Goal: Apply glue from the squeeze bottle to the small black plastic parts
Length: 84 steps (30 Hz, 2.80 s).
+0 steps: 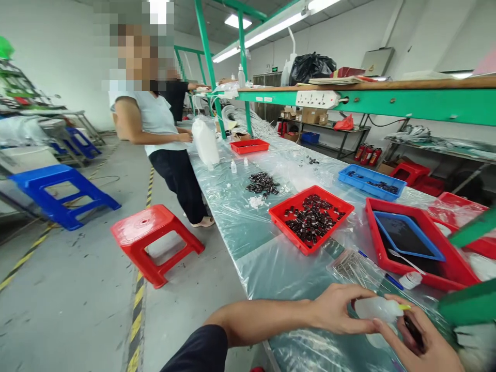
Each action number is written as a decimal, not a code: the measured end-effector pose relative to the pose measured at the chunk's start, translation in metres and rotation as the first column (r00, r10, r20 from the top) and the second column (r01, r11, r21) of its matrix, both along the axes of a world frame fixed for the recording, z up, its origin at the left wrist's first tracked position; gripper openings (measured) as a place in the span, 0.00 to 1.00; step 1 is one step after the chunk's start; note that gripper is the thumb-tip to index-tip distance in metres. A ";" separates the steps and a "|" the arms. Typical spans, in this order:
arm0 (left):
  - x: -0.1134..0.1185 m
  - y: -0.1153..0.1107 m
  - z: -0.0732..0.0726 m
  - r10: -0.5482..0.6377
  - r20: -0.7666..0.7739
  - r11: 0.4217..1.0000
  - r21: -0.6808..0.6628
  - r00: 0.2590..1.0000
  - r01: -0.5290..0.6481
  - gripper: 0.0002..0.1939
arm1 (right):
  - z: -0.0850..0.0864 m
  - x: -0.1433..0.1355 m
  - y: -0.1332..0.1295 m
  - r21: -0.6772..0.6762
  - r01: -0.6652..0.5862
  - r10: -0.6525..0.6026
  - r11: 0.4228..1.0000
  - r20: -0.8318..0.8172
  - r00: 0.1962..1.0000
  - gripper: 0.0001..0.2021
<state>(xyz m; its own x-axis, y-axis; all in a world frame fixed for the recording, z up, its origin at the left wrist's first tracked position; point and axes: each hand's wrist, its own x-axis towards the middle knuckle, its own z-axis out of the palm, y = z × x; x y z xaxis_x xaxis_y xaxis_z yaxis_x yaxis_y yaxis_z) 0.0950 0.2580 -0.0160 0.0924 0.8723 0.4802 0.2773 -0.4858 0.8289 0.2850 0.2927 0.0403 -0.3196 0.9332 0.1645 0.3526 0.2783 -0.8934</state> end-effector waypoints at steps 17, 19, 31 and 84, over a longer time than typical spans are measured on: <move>0.034 0.041 0.123 -0.108 0.575 0.993 0.016 0.811 0.120 0.24 | 0.069 0.045 -0.008 0.005 0.142 -0.122 0.990 -0.480 0.869 0.15; 0.040 0.043 0.132 -0.116 0.644 0.990 0.016 0.757 0.138 0.22 | 0.075 0.046 -0.011 0.060 0.141 -0.095 0.988 -0.477 0.874 0.17; 0.037 0.035 0.144 -0.079 0.791 0.948 -0.128 0.607 0.290 0.22 | 0.094 0.035 -0.013 0.174 0.249 -0.138 0.953 -0.480 0.866 0.12; 0.036 0.032 0.137 -0.055 0.699 0.961 -0.157 0.713 0.228 0.18 | 0.089 0.045 -0.008 0.154 0.172 -0.071 0.973 -0.511 0.856 0.14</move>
<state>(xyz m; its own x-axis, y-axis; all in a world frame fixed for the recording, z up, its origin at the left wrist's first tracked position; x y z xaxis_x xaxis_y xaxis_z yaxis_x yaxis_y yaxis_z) 0.1312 0.2900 0.1210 -0.0535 0.9633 0.2631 -0.4626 -0.2574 0.8484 0.3300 0.2843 0.1296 -0.0328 0.8945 0.4458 -0.0847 0.4420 -0.8930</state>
